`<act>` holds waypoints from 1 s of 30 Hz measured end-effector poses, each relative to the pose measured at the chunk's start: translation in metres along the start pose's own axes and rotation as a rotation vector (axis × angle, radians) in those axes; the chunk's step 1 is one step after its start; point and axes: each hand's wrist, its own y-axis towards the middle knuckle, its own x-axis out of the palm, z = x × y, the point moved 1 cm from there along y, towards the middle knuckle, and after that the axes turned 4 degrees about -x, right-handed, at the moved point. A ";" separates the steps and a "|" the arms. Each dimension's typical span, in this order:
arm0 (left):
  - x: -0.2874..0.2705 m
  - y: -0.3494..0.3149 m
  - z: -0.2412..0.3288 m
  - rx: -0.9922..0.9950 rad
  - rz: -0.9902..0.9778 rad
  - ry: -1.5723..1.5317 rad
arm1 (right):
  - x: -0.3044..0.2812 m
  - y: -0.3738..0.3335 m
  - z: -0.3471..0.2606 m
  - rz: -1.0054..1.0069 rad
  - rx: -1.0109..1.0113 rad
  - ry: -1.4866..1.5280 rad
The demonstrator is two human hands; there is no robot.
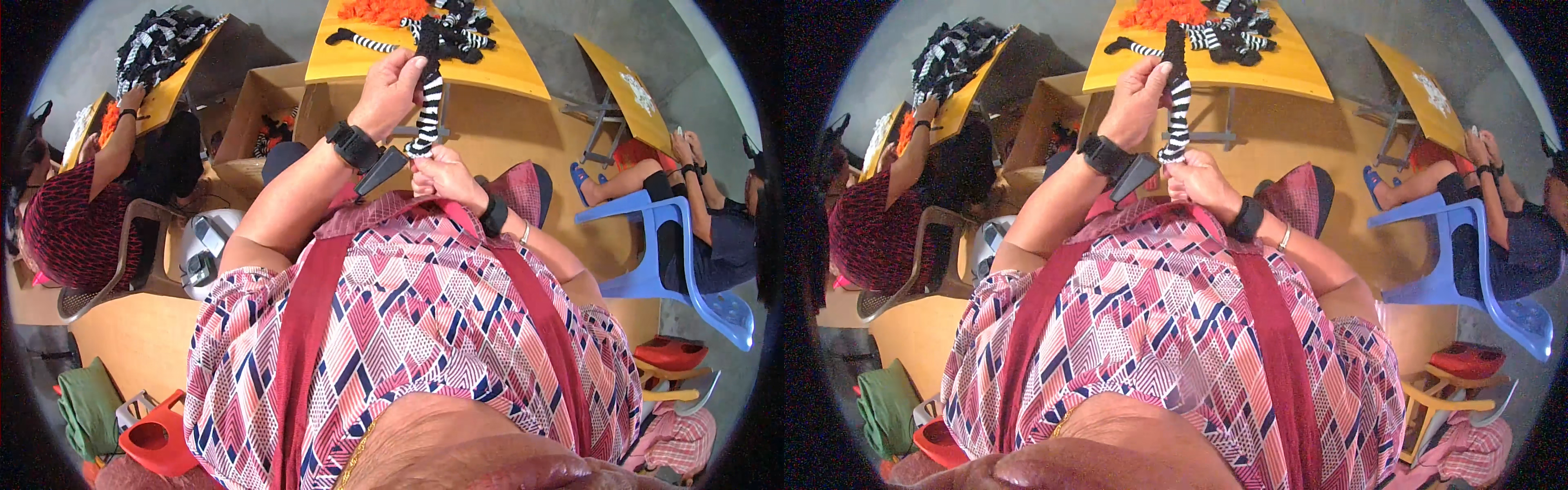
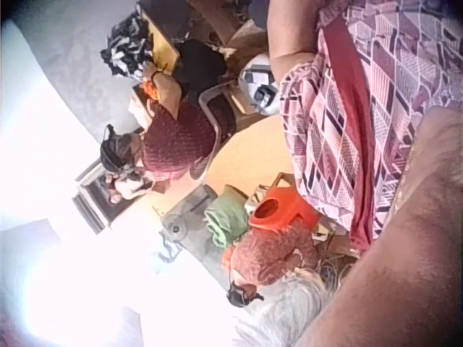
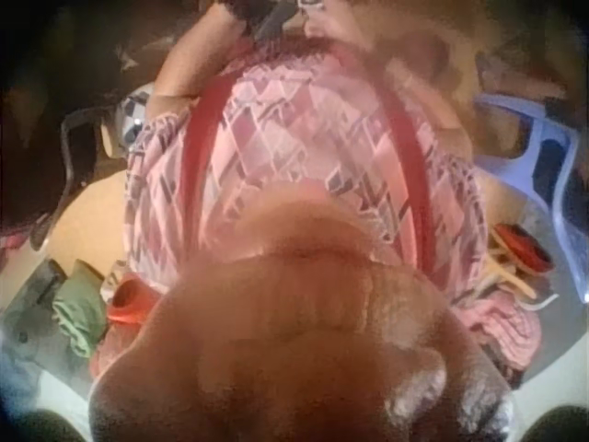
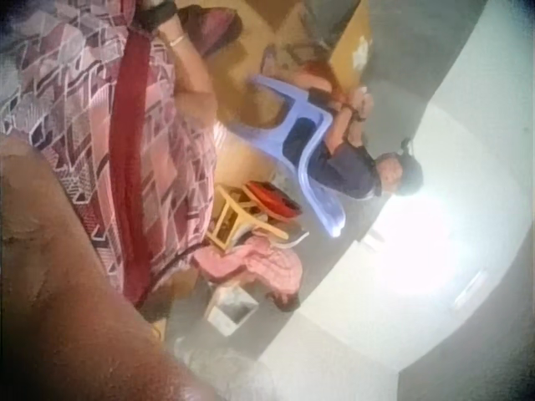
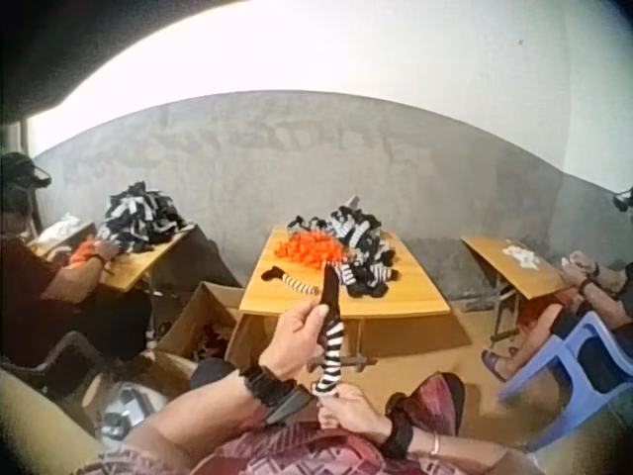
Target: The person sits at a table and turns striped socks inside out by hand. They use a thin black stick to push the sock fabric further and smooth the interior surface. The person handles multiple socks one by one, placing the finished items on the table.
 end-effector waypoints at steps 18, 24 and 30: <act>-0.029 0.022 0.025 0.079 0.134 0.427 | -0.019 -0.003 -0.007 0.294 -0.314 -0.492; -0.036 0.018 0.024 0.245 0.337 0.605 | -0.012 -0.017 -0.008 0.277 -0.149 -0.188; -0.031 0.018 0.006 0.279 0.546 0.315 | -0.009 -0.025 -0.005 0.185 -0.120 -0.077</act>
